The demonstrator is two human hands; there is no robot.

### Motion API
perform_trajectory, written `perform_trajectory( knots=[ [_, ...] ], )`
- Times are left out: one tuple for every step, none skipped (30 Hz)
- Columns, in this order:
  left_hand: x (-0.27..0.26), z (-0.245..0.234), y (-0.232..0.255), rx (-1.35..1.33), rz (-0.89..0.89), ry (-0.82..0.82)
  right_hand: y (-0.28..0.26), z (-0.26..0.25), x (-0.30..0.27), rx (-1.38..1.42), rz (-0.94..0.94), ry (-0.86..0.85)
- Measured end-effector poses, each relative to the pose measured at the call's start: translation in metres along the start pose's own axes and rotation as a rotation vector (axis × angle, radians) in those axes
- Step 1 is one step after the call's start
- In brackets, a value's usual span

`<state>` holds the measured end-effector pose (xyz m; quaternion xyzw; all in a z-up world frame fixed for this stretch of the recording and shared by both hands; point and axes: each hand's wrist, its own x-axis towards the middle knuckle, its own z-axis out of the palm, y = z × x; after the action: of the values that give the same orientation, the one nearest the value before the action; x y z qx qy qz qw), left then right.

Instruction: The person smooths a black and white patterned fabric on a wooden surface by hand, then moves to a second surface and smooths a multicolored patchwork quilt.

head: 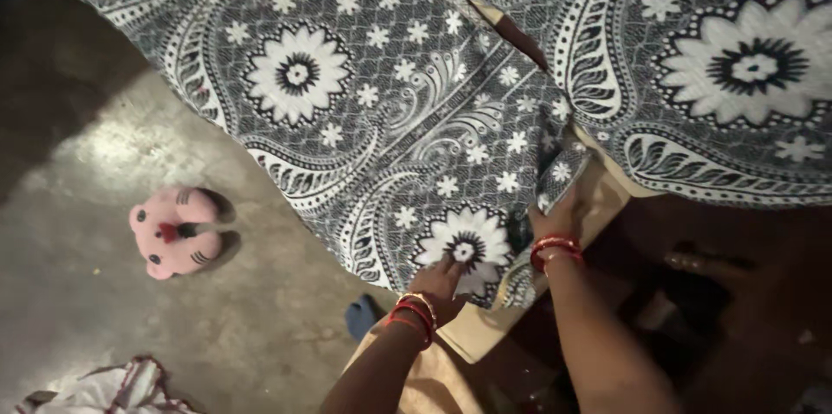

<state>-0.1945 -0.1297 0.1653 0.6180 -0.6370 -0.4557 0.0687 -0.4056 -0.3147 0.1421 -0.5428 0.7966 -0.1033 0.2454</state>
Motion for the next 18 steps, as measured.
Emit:
perform_trajectory(
  knots=[
    [0.0, 0.009, 0.007, -0.081, -0.038, -0.033, 0.015, 0.0, 0.009, 0.034, 0.006, -0.095],
    [0.001, 0.019, 0.015, -0.162, -0.076, -0.067, 0.032, -0.001, 0.019, 0.068, 0.012, -0.189],
    [0.004, 0.026, 0.023, -0.24, -0.112, -0.101, 0.047, 0.001, 0.031, 0.105, 0.016, -0.282],
    [0.008, 0.034, 0.032, -0.266, -0.11, -0.02, 0.061, 0.004, 0.044, 0.225, 0.102, -0.309],
    [0.012, 0.043, 0.041, -0.291, -0.11, 0.063, 0.073, 0.009, 0.055, 0.347, 0.187, -0.338],
    [0.018, 0.052, 0.05, -0.315, -0.109, 0.145, 0.084, 0.014, 0.066, 0.468, 0.273, -0.366],
    [0.025, 0.06, 0.058, -0.224, -0.155, 0.103, 0.092, 0.018, 0.076, 0.59, 0.358, -0.394],
    [0.033, 0.068, 0.066, -0.133, -0.201, 0.061, 0.099, 0.022, 0.083, 0.712, 0.441, -0.411],
    [0.038, 0.075, 0.071, -0.041, -0.248, 0.02, 0.104, 0.023, 0.09, 0.828, 0.515, -0.411],
    [0.042, 0.082, 0.074, -0.05, -0.237, 0.006, 0.105, 0.021, 0.101, 0.9, 0.54, -0.367],
    [0.045, 0.088, 0.077, -0.058, -0.228, -0.008, 0.105, 0.017, 0.111, 0.961, 0.557, -0.329],
    [0.046, 0.093, 0.079, -0.067, -0.219, -0.021, 0.105, 0.013, 0.119, 1.022, 0.571, -0.286],
    [0.044, 0.098, 0.081, -0.114, -0.151, 0.037, 0.106, 0.008, 0.126, 1.067, 0.57, -0.225],
    [0.042, 0.102, 0.082, -0.159, -0.084, 0.097, 0.107, 0.004, 0.13, 1.098, 0.57, -0.186],
    [0.039, 0.103, 0.083, -0.201, -0.015, 0.156, 0.109, -0.002, 0.133, 1.127, 0.566, -0.138],
    [0.037, 0.104, 0.084, -0.257, -0.076, 0.138, 0.111, -0.007, 0.136, 1.148, 0.562, -0.096],
    [0.034, 0.105, 0.085, -0.312, -0.134, 0.117, 0.114, -0.011, 0.136, 1.162, 0.56, -0.057],
    [0.033, 0.105, 0.086, -0.367, -0.193, 0.095, 0.119, -0.015, 0.135, 1.166, 0.556, -0.019]
  ],
)
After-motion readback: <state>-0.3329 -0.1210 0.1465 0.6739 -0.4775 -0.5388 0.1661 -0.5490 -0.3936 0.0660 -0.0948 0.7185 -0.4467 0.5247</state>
